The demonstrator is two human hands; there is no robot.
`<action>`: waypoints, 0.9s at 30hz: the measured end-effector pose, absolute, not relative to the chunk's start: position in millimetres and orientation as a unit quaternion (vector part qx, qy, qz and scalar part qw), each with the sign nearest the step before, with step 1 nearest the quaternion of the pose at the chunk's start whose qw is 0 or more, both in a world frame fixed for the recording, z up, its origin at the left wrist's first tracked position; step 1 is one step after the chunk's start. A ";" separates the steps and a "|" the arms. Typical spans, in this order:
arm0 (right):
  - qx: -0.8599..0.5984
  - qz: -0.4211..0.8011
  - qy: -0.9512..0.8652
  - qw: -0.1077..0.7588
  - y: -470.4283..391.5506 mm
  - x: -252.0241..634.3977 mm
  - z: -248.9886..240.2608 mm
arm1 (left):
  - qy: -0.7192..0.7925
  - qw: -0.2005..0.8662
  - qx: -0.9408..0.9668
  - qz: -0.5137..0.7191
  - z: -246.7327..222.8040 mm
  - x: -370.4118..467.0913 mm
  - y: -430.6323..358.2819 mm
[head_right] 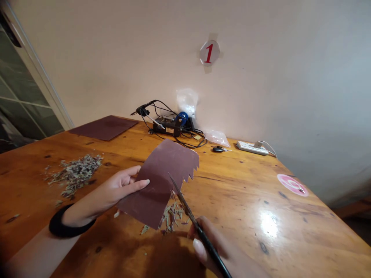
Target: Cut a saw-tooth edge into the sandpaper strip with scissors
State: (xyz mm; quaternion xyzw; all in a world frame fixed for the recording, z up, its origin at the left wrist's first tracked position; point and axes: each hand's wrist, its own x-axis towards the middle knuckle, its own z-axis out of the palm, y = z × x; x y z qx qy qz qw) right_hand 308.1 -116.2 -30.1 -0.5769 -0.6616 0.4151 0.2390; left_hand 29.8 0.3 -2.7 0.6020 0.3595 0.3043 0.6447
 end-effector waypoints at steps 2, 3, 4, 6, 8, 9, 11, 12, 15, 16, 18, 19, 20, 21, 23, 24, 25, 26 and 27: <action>-0.584 0.420 -0.654 0.233 -116.0 307.4 -33.4 | 0.361 0.640 0.612 0.295 -3.3 29.9 0.6; -0.586 0.423 -0.652 0.229 -115.9 307.2 -35.5 | 0.365 0.636 0.616 0.288 -3.4 29.7 0.6; -0.587 0.426 -0.651 0.225 -115.9 307.2 -37.7 | 0.369 0.635 0.617 0.283 -3.5 29.5 0.5; -0.594 0.431 -0.644 0.217 -116.7 307.6 -42.0 | 0.371 0.637 0.614 0.282 -3.2 28.9 -0.1; -0.606 0.433 -0.634 0.209 -117.9 308.8 -43.9 | 0.371 0.640 0.610 0.284 -2.7 28.3 -0.6; -0.612 0.433 -0.629 0.207 -118.1 309.8 -43.2 | 0.369 0.641 0.609 0.285 -2.5 28.1 -0.6; -0.611 0.437 -0.630 0.199 -116.5 312.7 -37.6 | 0.365 0.644 0.607 0.290 -2.6 27.5 -0.2; -0.602 0.439 -0.638 0.195 -114.7 314.4 -33.1 | 0.360 0.647 0.605 0.293 -2.9 27.2 0.3; -0.566 0.456 -0.662 0.180 -108.1 318.6 -18.9 | 0.356 0.642 0.616 0.287 -3.5 25.9 2.2; -0.558 0.463 -0.666 0.177 -106.7 319.0 -16.0 | 0.357 0.635 0.626 0.278 -3.3 25.4 2.7; -0.549 0.483 -0.658 0.179 -106.7 317.6 -15.0 | 0.350 0.627 0.643 0.266 -1.9 24.7 2.9; -0.545 0.497 -0.651 0.181 -107.8 316.0 -16.7 | 0.341 0.630 0.645 0.266 -0.8 24.6 2.7; -0.543 0.508 -0.642 0.187 -109.5 314.0 -19.3 | 0.329 0.637 0.643 0.270 0.5 24.7 2.2; -0.540 0.517 -0.635 0.194 -111.3 312.0 -22.3 | 0.319 0.643 0.640 0.273 1.7 24.8 1.7; -0.531 0.523 -0.633 0.206 -114.7 308.8 -26.8 | 0.314 0.648 0.638 0.274 3.1 25.0 0.9; -0.528 0.521 -0.637 0.210 -116.0 308.0 -27.3 | 0.317 0.646 0.639 0.271 3.0 24.9 0.7; -0.525 0.517 -0.642 0.212 -116.9 307.9 -26.5 | 0.321 0.643 0.641 0.268 2.4 24.7 0.8; -0.522 0.514 -0.646 0.214 -117.6 308.4 -24.5 | 0.326 0.641 0.643 0.264 1.5 24.4 1.1; -0.519 0.512 -0.650 0.214 -118.2 309.4 -21.6 | 0.329 0.639 0.645 0.258 0.4 24.1 1.5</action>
